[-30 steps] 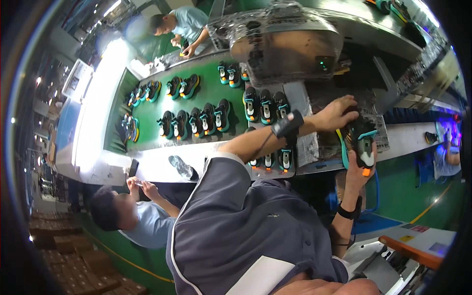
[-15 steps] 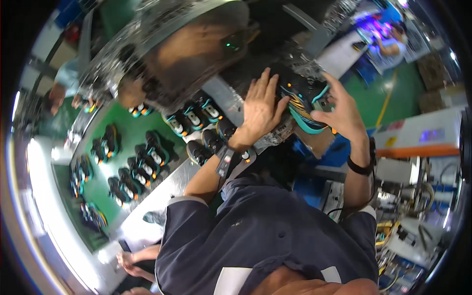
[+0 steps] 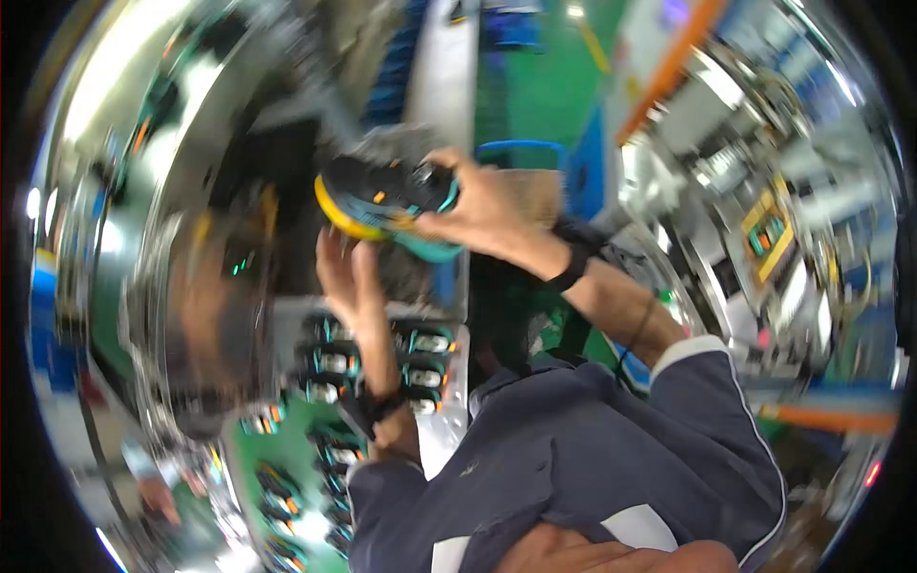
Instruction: Operating a specialized shoe assembly machine to press and inspect sneakers in a production line.
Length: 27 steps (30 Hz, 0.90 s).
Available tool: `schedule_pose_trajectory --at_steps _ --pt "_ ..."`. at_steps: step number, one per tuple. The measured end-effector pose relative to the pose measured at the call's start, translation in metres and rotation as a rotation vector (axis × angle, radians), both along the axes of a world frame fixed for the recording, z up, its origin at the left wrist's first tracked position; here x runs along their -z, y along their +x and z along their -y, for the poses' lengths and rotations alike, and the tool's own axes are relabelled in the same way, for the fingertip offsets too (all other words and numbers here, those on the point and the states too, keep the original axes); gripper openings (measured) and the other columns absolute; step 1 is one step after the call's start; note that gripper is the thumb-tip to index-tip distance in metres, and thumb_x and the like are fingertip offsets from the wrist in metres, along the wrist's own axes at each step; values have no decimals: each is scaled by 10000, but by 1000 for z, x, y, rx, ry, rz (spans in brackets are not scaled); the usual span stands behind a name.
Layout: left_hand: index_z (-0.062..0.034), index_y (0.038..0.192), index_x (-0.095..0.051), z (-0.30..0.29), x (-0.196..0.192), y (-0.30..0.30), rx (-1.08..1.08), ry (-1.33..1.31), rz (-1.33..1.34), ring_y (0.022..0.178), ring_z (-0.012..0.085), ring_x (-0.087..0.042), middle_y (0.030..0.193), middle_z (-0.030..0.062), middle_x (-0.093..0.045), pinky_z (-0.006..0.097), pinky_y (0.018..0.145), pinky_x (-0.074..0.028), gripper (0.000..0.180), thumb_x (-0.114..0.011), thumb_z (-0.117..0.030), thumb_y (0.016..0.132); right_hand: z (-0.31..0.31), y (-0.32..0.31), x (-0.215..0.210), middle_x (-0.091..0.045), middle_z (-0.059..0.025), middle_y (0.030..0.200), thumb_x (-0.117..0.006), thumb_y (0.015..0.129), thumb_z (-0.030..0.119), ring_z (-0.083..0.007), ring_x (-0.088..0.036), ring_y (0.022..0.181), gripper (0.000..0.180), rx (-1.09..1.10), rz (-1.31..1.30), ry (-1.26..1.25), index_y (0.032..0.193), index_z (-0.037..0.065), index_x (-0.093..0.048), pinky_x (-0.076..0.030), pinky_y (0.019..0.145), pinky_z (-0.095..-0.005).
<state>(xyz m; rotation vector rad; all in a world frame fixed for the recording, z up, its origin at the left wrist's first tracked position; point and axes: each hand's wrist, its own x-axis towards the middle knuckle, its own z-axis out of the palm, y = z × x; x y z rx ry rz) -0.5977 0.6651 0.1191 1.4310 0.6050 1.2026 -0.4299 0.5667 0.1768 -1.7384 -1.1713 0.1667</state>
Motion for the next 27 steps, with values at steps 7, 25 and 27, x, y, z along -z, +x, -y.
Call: schedule_pose_trajectory --at_steps 7,25,27 --pt "23 1280 -492 141 -28 90 622 -383 218 1015 179 -599 1165 105 -604 327 892 -479 369 -544 -168 969 172 18 13 -575 -77 1118 -808 614 84 -172 -545 1068 728 280 -382 412 1267 22 -491 -422 962 -300" --pt "34 1245 -553 578 60 493 1222 385 -453 1001 254 -638 1120 180 -649 343 825 -495 643 -665 -466 856 651 65 29 -640 -75 1052 -743 698 32 -147 -619 897 530 1554 -239 650 1206 14 -590 -511 803 -258" --pt "89 1247 -505 609 87 541 1107 529 -475 1087 352 -594 1114 252 -636 401 932 -453 754 -705 -481 795 667 60 22 -633 -68 1041 -724 719 12 -140 -617 891 514 1660 -199 582 1213 11 -582 -515 788 -253"
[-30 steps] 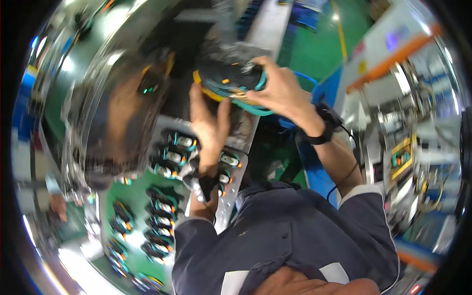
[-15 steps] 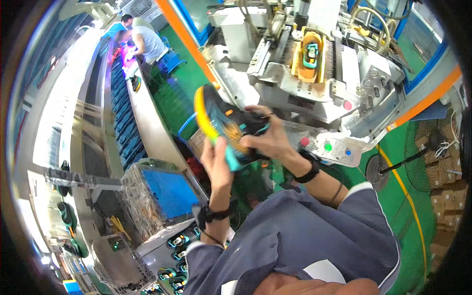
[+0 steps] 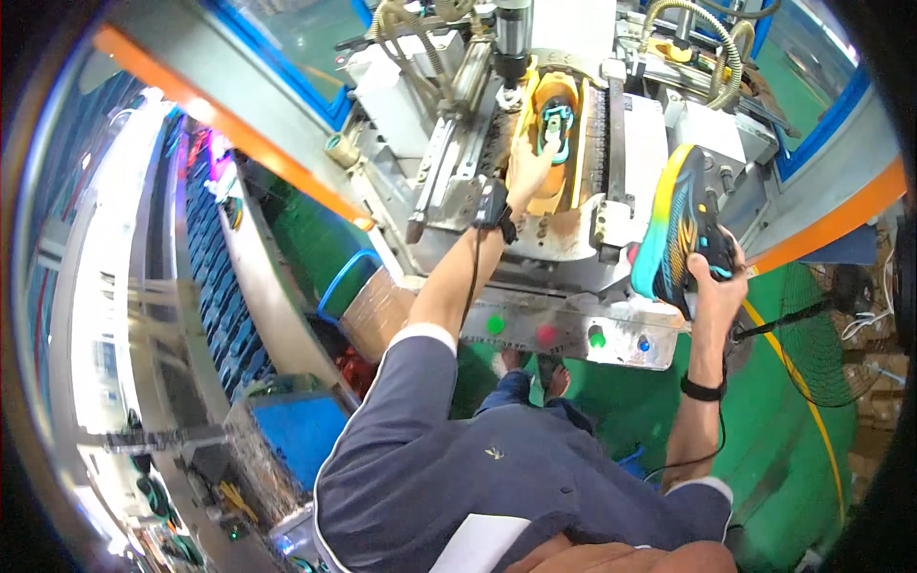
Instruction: Operating a specialized shoe assembly machine to press and inspect sneakers in a production line.
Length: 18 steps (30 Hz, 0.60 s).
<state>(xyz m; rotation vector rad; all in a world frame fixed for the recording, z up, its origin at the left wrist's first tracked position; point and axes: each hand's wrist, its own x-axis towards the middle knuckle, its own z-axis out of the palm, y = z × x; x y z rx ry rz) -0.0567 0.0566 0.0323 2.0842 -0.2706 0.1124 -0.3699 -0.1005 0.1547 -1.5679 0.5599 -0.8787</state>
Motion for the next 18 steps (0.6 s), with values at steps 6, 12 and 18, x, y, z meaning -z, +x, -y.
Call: schedule_pose_trajectory --at_steps 6,12,18 --pt "133 1320 -367 65 43 75 71 89 -132 1182 409 -529 1276 317 -515 420 1002 -433 862 -779 -325 717 16 9 3 -623 -78 1059 -692 736 7 -142 -613 901 483 229 -72 -53 1204 -14 -573 -507 822 -267" --pt "65 1184 -492 68 39 88 -46 5 -133 1017 382 -621 1142 261 -611 461 899 -500 595 -742 -169 698 56 93 7 -655 -95 1025 -746 718 115 -133 -610 890 471 252 -274 -261 1147 -27 -612 -498 805 -272" --pt "17 1065 -613 -47 -6 1 287 -949 -810 858 202 -650 990 94 -660 362 632 -554 258 -691 -62 833 77 255 -10 -692 -183 921 -778 632 360 -274 -671 842 653 2 -589 -328 1079 -89 -617 -519 776 -335"
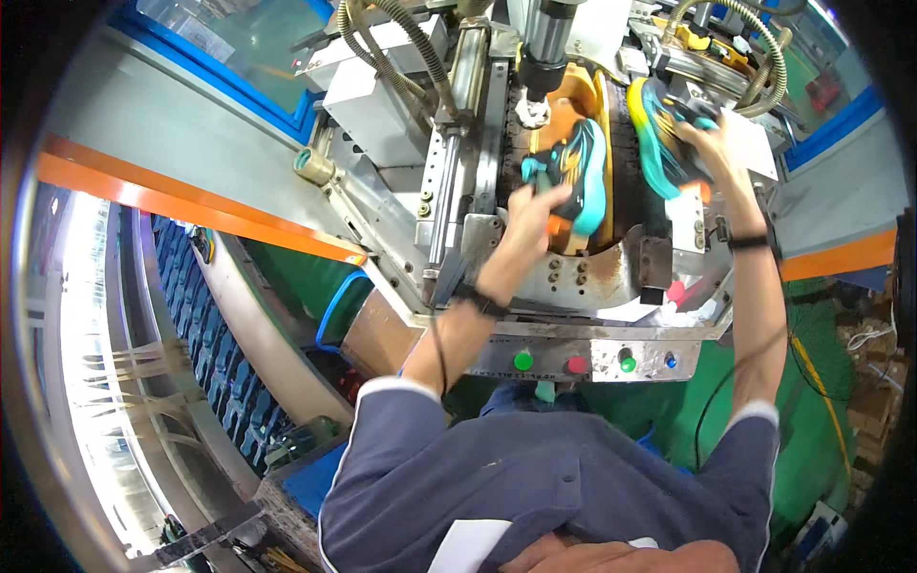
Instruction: Operating a specialized shoe assembly machine to press and inspect sneakers in a production line.
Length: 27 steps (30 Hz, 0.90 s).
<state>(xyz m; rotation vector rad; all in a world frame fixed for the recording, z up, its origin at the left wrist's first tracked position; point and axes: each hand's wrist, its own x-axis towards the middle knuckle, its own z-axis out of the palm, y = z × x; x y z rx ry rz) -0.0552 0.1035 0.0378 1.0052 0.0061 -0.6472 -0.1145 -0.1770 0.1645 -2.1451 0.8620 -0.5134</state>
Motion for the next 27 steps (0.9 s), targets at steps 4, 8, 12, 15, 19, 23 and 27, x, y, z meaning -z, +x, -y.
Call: schedule_pose_trajectory --at_steps 4,8,12,15,19,23,27 --pt "64 1272 -487 -112 -78 -87 7 149 -82 1029 198 -606 1149 125 -610 344 922 -500 516 -705 -38 816 -69 92 2 -691 -234 950 -761 664 318 -316 -691 888 540 -315 -496 -129 1018 -74 -651 -540 797 -395" --pt "66 1314 -436 -212 -89 -158 -229 146 -23 1092 228 -592 1217 139 -574 347 984 -455 604 -705 -53 786 -88 145 118 -669 -263 1020 -705 754 294 -413 -663 943 523 -210 -347 -286 1094 -69 -545 -534 852 -429" --pt "55 1314 -443 -273 -93 -216 -474 181 27 1097 229 -607 1212 137 -594 364 973 -475 562 -688 -68 824 -118 152 154 -665 -271 1006 -702 774 323 -400 -675 931 526 -73 -259 -423 1090 -25 -467 -544 825 -457" --pt "51 1291 -473 -290 -77 -250 -670 187 -2 1036 214 -636 1187 125 -618 357 924 -507 488 -660 -75 859 -114 141 142 -658 -264 1011 -698 796 345 -400 -666 947 561 -169 -270 -317 1127 -24 -436 -536 832 -474" --pt "32 1184 -560 -280 -58 -283 -937 225 -111 915 199 -657 1077 101 -659 341 772 -529 311 -602 -105 909 -167 61 124 -617 -231 1117 -676 812 261 -388 -644 917 540 -408 281 -567 1252 3 -499 -525 824 -445" --pt "1 1111 -603 -275 -49 -303 -978 193 -134 923 203 -652 1031 82 -671 359 798 -511 224 -592 -118 922 -269 -97 103 -663 -115 829 -674 793 64 -292 -651 735 104 -751 479 -162 897 64 -663 -522 659 -357" --pt "-13 1093 -612 -260 -58 -299 -919 208 -151 887 189 -657 1012 65 -674 336 740 -519 203 -599 -114 918 -311 -138 218 -637 -89 887 -643 834 144 -295 -653 752 142 -796 155 -177 969 100 -646 -546 641 -385"
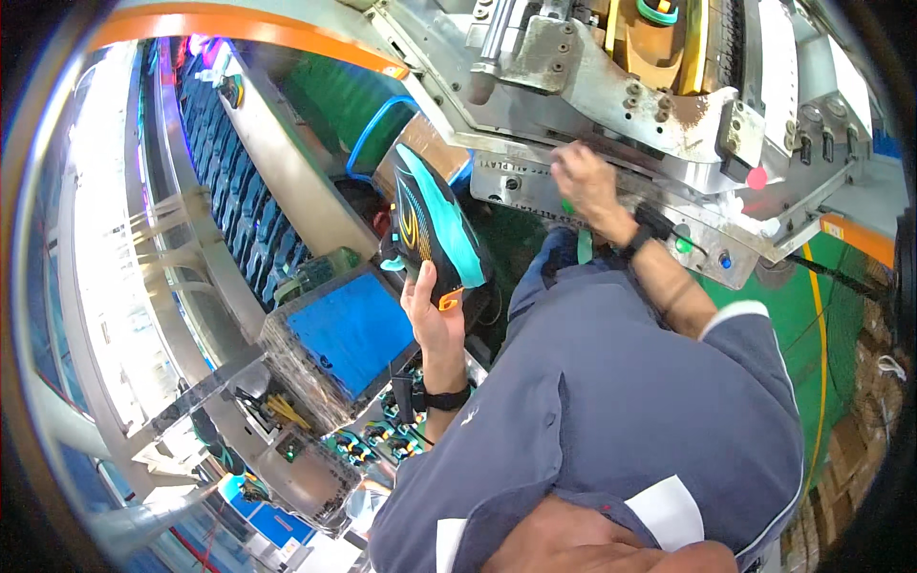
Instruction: Operating a specialized shoe assembly machine to press and inspect sneakers in a production line.
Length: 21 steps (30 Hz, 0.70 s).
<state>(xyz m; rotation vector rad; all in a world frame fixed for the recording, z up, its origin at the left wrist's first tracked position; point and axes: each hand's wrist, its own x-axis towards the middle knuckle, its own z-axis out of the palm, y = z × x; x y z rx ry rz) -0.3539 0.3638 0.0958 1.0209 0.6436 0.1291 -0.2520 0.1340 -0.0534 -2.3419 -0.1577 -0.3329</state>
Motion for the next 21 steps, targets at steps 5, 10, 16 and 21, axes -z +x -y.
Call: schedule_pose_trajectory --at_steps 5,10,16,21 --pt "-9 1115 -610 10 8 -14 37 13 18 923 205 -658 1049 80 -674 352 793 -520 233 -613 -95 898 -22 -12 84 -525 -111 1045 -556 900 199 -311 -560 1022 231 -134 -154 -140 1110 106 -582 -521 788 -457" --pt "20 1161 -581 3 16 -20 65 -25 39 952 228 -665 1086 108 -665 378 837 -538 288 -620 -72 891 -20 -13 57 -578 -146 1089 -574 868 184 -354 -599 1021 288 -120 -166 -20 1138 85 -582 -535 802 -413" --pt "26 1172 -572 2 23 -13 20 -62 36 949 214 -668 1086 107 -666 345 845 -541 312 -636 -81 886 87 71 -172 -630 -124 851 -712 792 135 -251 -614 757 223 320 431 137 965 36 -612 -483 670 -330" --pt "27 1183 -566 1 30 -7 61 -49 50 963 209 -663 1101 103 -661 343 845 -539 317 -630 -87 894 212 239 -361 -664 -184 1001 -756 753 186 -234 -654 879 529 337 821 519 1185 -31 -540 -529 700 -352"
